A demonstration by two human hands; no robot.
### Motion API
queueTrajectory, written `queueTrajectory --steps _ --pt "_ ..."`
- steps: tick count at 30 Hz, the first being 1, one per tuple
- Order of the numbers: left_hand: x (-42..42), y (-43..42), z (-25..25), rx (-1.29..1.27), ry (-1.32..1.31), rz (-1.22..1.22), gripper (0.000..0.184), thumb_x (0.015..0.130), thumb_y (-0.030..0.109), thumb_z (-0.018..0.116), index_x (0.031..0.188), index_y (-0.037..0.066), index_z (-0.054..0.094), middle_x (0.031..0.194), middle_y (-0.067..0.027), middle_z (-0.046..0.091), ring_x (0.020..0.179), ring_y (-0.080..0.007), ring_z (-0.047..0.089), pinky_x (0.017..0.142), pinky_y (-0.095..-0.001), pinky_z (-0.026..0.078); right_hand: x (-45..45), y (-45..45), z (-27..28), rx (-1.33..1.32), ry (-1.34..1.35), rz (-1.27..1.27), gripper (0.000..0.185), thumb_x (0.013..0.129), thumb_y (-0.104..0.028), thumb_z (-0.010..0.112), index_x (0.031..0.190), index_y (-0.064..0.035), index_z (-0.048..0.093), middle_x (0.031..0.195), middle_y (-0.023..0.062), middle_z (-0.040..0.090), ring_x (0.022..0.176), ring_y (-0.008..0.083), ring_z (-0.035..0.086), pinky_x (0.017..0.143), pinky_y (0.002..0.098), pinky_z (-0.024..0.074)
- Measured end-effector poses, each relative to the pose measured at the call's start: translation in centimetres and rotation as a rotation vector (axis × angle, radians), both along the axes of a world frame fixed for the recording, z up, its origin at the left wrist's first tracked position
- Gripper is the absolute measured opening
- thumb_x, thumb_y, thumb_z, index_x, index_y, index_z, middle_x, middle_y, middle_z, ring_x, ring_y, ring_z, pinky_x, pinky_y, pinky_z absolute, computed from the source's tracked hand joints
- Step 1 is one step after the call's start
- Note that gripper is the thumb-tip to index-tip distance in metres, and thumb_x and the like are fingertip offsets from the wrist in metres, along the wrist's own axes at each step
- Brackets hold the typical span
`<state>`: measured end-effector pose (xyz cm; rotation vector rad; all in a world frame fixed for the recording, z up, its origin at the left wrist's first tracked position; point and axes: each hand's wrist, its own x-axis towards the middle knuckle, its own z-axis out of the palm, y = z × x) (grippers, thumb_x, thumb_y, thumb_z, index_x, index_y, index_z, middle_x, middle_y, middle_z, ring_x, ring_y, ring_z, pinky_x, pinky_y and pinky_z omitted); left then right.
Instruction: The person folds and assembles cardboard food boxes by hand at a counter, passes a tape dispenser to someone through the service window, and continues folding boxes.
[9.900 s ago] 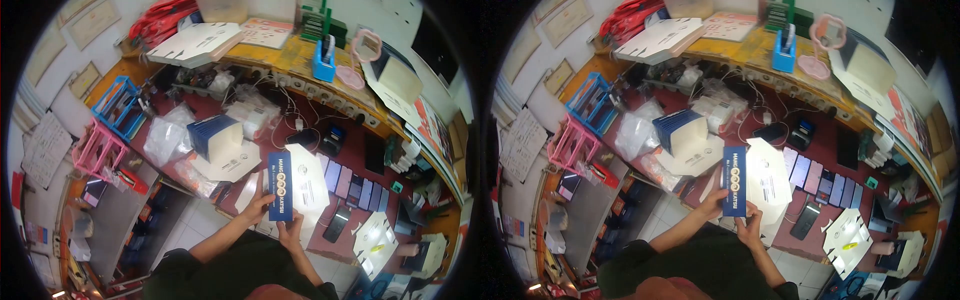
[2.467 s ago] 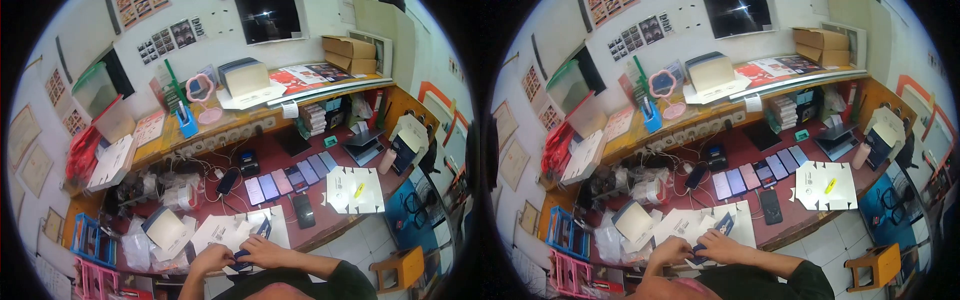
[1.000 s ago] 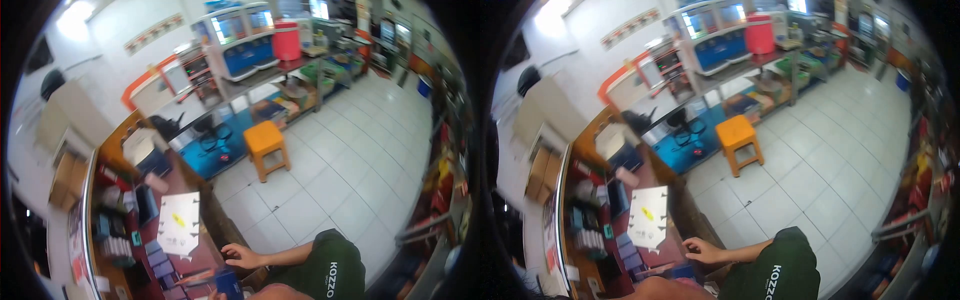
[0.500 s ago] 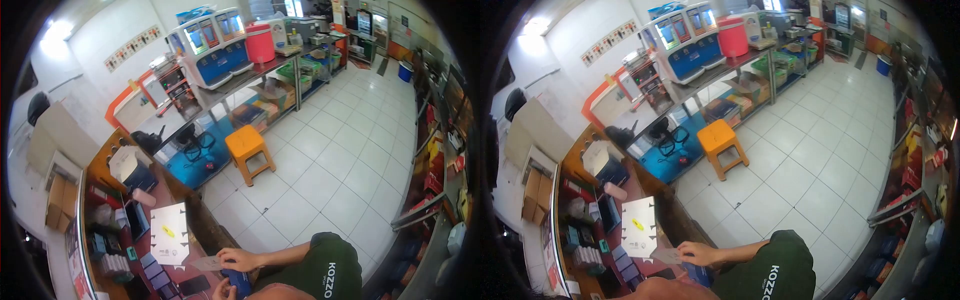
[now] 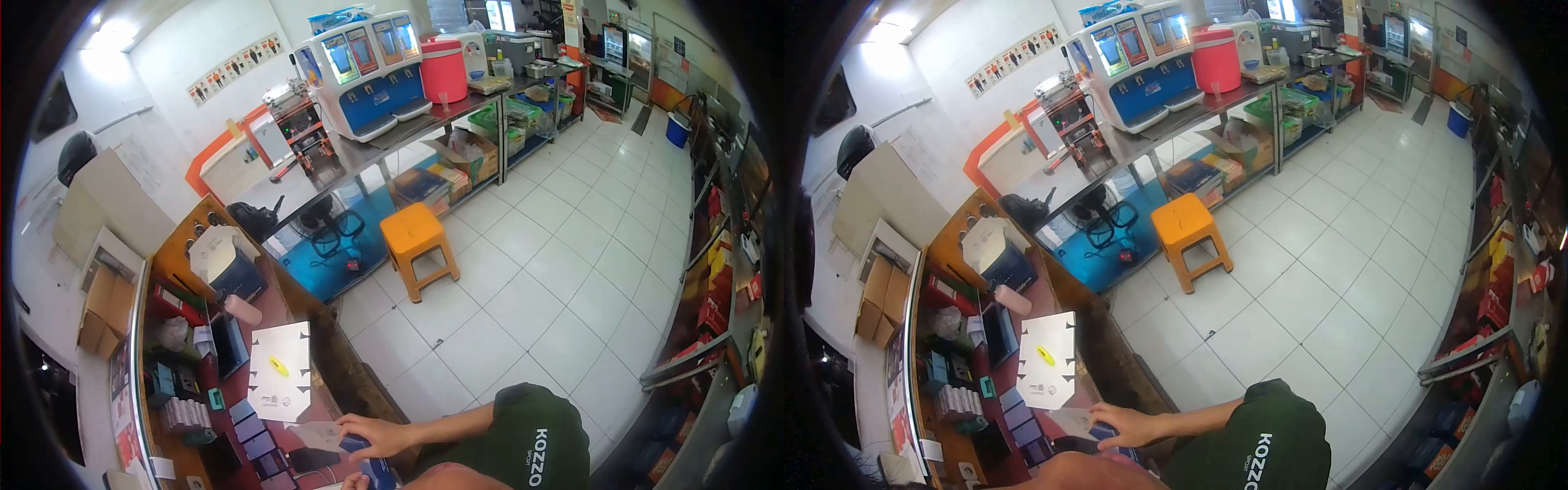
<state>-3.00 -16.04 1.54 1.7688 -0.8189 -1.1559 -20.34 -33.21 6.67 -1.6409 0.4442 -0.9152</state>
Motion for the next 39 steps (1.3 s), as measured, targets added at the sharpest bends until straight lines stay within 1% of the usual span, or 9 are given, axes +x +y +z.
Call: queueTrajectory --steps 4,9,13,19,22,24,26,32,39 --pt "-0.8 -0.7 0.7 0.002 0.046 0.066 0.016 0.089 0.013 0.063 0.099 0.001 0.064 0.095 -0.0057 0.064 0.093 -0.0178 0.056 0.088 -0.0307 0.044 -0.5 -1.5 -1.0 -0.186 0.134 0.144 0.032 0.082 -0.024 0.070 0.103 -0.0044 0.055 0.126 0.0186 0.043 0.116 0.0321 0.048 0.096 0.0366 0.0395" --pt "0.0 0.7 -1.8 -0.046 0.064 0.080 0.028 0.086 0.012 0.066 0.110 0.001 0.060 0.105 -0.0096 0.061 0.099 -0.0207 0.054 0.088 -0.0322 0.044 0.6 -3.3 -3.7 0.151 -0.177 0.016 0.013 0.086 -0.008 0.065 0.094 -0.0017 0.057 0.122 0.0120 0.045 0.112 0.0209 0.050 0.093 0.0304 0.0419" --pt "-1.6 0.5 1.9 -0.085 0.082 0.119 0.027 0.083 0.012 0.068 0.106 -0.002 0.062 0.089 -0.0063 0.064 0.080 -0.0134 0.057 0.073 -0.0257 0.045 1.5 -2.1 -3.3 0.430 -0.359 0.037 0.008 0.090 -0.003 0.061 0.095 -0.0014 0.055 0.125 0.0101 0.042 0.114 0.0165 0.047 0.094 0.0297 0.0423" --pt "-4.2 0.0 7.7 -0.104 0.063 0.203 0.015 0.084 0.008 0.065 0.095 -0.003 0.066 0.077 -0.0025 0.064 0.068 -0.0067 0.055 0.063 -0.0210 0.044 2.1 -0.9 1.2 -0.527 0.065 0.274 0.019 0.074 -0.015 0.077 0.086 -0.0044 0.066 0.116 0.0142 0.051 0.107 0.0314 0.054 0.091 0.0374 0.0426" --pt "-4.0 0.7 8.5 -0.108 0.101 0.238 0.015 0.085 0.007 0.064 0.097 -0.003 0.066 0.078 -0.0020 0.064 0.069 -0.0063 0.054 0.063 -0.0208 0.044 2.9 0.0 0.9 -0.083 0.018 0.257 0.018 0.072 -0.009 0.078 0.084 -0.0033 0.066 0.114 0.0146 0.051 0.108 0.0264 0.053 0.090 0.0353 0.0430" --pt "-4.0 1.1 8.8 -0.121 0.137 0.265 0.015 0.086 0.006 0.063 0.098 -0.003 0.065 0.078 -0.0022 0.064 0.068 -0.0060 0.055 0.062 -0.0207 0.044 4.0 0.3 0.7 -0.046 -0.059 0.067 0.017 0.070 -0.009 0.079 0.080 -0.0023 0.066 0.117 0.0149 0.050 0.106 0.0274 0.055 0.089 0.0350 0.0433" --pt "-4.4 1.3 9.1 -0.191 0.012 0.252 0.016 0.087 0.006 0.063 0.100 -0.003 0.065 0.079 -0.0025 0.065 0.068 -0.0059 0.055 0.061 -0.0205 0.044 4.1 1.0 2.2 0.092 -0.025 0.291 0.016 0.071 -0.009 0.079 0.080 -0.0023 0.067 0.121 0.0150 0.049 0.111 0.0287 0.052 0.092 0.0352 0.0419" --pt "-3.2 3.0 9.5 -0.182 0.085 0.267 0.018 0.086 0.008 0.065 0.100 -0.004 0.066 0.083 -0.0037 0.067 0.074 -0.0067 0.058 0.067 -0.0216 0.046 5.6 0.4 2.2 -0.061 0.046 0.755 0.016 0.076 -0.013 0.076 0.084 -0.0024 0.067 0.125 0.0146 0.047 0.114 0.0286 0.050 0.096 0.0362 0.0401" --pt "-2.5 3.7 11.4 -0.210 0.051 0.343 0.017 0.085 0.008 0.066 0.097 -0.003 0.067 0.082 -0.0040 0.066 0.075 -0.0075 0.058 0.069 -0.0217 0.047 7.2 -0.2 3.5 0.000 0.120 0.768 0.016 0.085 -0.010 0.064 0.099 -0.0055 0.069 0.126 0.0142 0.046 0.116 0.0282 0.049 0.097 0.0359 0.0385"
